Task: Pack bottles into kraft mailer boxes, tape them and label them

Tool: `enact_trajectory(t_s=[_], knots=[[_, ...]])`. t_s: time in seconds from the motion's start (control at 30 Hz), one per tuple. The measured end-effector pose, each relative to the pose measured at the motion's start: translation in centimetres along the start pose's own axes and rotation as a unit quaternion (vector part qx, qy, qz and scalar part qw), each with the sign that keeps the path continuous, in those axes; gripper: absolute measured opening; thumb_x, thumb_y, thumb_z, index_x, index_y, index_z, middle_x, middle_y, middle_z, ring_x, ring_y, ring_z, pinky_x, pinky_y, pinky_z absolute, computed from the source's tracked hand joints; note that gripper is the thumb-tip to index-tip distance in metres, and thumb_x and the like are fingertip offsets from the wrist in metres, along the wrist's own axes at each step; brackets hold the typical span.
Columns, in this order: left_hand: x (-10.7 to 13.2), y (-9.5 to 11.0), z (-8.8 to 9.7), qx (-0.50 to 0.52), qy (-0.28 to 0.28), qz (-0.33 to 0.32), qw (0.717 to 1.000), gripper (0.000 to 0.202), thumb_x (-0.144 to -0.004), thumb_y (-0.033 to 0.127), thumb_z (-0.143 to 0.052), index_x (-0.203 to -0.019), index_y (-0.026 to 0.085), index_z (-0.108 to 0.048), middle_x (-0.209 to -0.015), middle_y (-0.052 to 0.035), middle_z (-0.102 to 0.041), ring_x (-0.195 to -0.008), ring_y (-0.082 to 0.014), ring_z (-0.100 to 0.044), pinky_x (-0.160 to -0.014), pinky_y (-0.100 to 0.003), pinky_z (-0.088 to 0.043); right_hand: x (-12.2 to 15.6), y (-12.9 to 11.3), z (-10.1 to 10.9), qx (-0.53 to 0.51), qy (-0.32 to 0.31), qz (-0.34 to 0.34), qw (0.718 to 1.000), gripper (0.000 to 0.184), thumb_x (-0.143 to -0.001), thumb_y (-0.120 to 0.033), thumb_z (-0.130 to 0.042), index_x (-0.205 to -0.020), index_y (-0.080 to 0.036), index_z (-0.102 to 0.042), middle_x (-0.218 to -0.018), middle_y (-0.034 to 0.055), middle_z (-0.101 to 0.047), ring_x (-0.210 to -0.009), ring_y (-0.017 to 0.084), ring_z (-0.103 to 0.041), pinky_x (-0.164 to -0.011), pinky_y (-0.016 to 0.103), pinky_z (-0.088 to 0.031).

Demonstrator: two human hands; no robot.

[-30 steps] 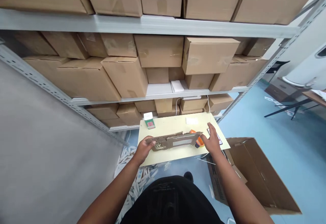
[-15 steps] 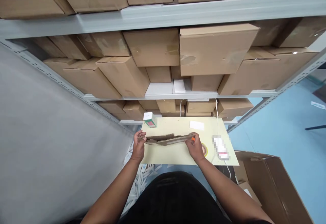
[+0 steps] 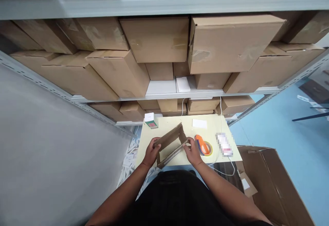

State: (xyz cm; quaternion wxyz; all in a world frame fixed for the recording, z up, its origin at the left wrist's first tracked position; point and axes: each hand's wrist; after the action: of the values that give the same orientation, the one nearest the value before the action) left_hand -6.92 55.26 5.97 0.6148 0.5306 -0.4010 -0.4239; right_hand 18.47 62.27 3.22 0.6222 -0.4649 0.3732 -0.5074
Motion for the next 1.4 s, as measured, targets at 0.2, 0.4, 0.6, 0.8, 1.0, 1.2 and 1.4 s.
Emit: enact_trajectory(t_s=[0.2,0.4,0.6,0.8,1.0,1.2,1.4], knots=[[-3.4,-0.7,2.0,-0.108,0.043,-0.006,0.993,0.031,-0.081,0.047,-0.073,-0.101,0.023,-0.066,-0.093,-0.0034,-0.07,-0.088,-0.0247,-0.066,-0.088,-0.039,-0.05,-0.1,-1.7,1.6,0.098,-0.024,0.045,0.994,0.037,-0.094,-0.054,-0.059,-0.111,-0.023,-0.069,-0.091,0.0056,-0.067,-0.087,0.026,-0.064,-0.084,0.042,-0.055],[-5.8,-2.3,2.2,-0.17,0.173,-0.068,0.968,0.059,-0.074,0.048,-0.085,-0.122,0.024,-0.059,-0.12,-0.0121,-0.066,-0.119,-0.0361,-0.058,-0.106,-0.05,-0.042,1.3,-2.7,1.3,0.193,-0.171,0.167,0.951,0.061,-0.084,-0.052,-0.075,-0.138,-0.025,-0.066,-0.117,0.0127,-0.064,-0.112,0.032,-0.06,-0.101,0.05,-0.051],[-6.7,-2.4,1.7,-0.246,0.053,-0.181,0.951,0.027,-0.086,0.04,-0.076,-0.105,0.022,-0.069,-0.111,-0.0144,-0.068,-0.113,-0.0357,-0.058,-0.107,-0.053,-0.042,0.3,-3.0,1.9,0.265,-0.208,0.185,0.923,0.06,-0.082,-0.051,-0.078,-0.135,-0.024,-0.07,-0.123,0.0142,-0.065,-0.114,0.033,-0.06,-0.101,0.05,-0.05],[-6.8,-2.5,1.8,-0.22,-0.036,-0.192,0.956,0.02,-0.093,0.033,-0.066,-0.108,0.024,-0.074,-0.113,-0.0111,-0.073,-0.112,-0.0301,-0.063,-0.107,-0.051,-0.047,-0.9,-2.7,1.6,0.253,-0.153,0.174,0.939,0.031,-0.086,-0.053,-0.075,-0.099,-0.025,-0.078,-0.105,0.0106,-0.074,-0.1,0.031,-0.065,-0.096,0.048,-0.05],[-5.3,-1.6,4.0,-0.168,-0.079,-0.16,0.969,0.028,-0.093,0.036,-0.065,-0.116,0.027,-0.077,-0.125,-0.0087,-0.073,-0.124,-0.0275,-0.063,-0.114,-0.052,-0.047,-1.5,-1.3,0.5,0.218,-0.051,0.128,0.966,0.038,-0.08,-0.057,-0.078,-0.09,-0.024,-0.063,-0.096,0.0076,-0.064,-0.092,0.027,-0.061,-0.085,0.043,-0.052],[-3.6,-1.5,4.2,-0.149,-0.075,-0.144,0.975,0.029,-0.093,0.04,-0.067,-0.115,0.026,-0.078,-0.13,-0.01,-0.071,-0.132,-0.0296,-0.06,-0.118,-0.056,-0.044,-1.5,1.0,-1.3,0.174,0.06,0.063,0.981,0.057,-0.073,-0.062,-0.08,-0.1,-0.023,-0.049,-0.093,0.0024,-0.053,-0.079,0.02,-0.053,-0.073,0.037,-0.051],[-3.0,-2.9,2.7,-0.222,-0.043,-0.181,0.957,0.017,-0.092,0.031,-0.066,-0.103,0.025,-0.078,-0.122,-0.0102,-0.072,-0.132,-0.0309,-0.058,-0.118,-0.058,-0.043,-0.9,1.3,-1.4,0.159,0.054,0.056,0.984,0.058,-0.077,-0.063,-0.077,-0.11,-0.022,-0.053,-0.097,0.0054,-0.058,-0.081,0.022,-0.055,-0.078,0.041,-0.053]])
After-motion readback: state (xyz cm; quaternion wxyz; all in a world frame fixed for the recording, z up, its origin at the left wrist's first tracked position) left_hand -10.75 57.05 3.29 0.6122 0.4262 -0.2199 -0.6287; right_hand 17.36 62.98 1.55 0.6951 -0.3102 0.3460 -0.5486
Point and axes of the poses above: each hand's wrist, its own x-axis away from the middle knuckle, its own z-axis out of the back of the hand, y = z × x
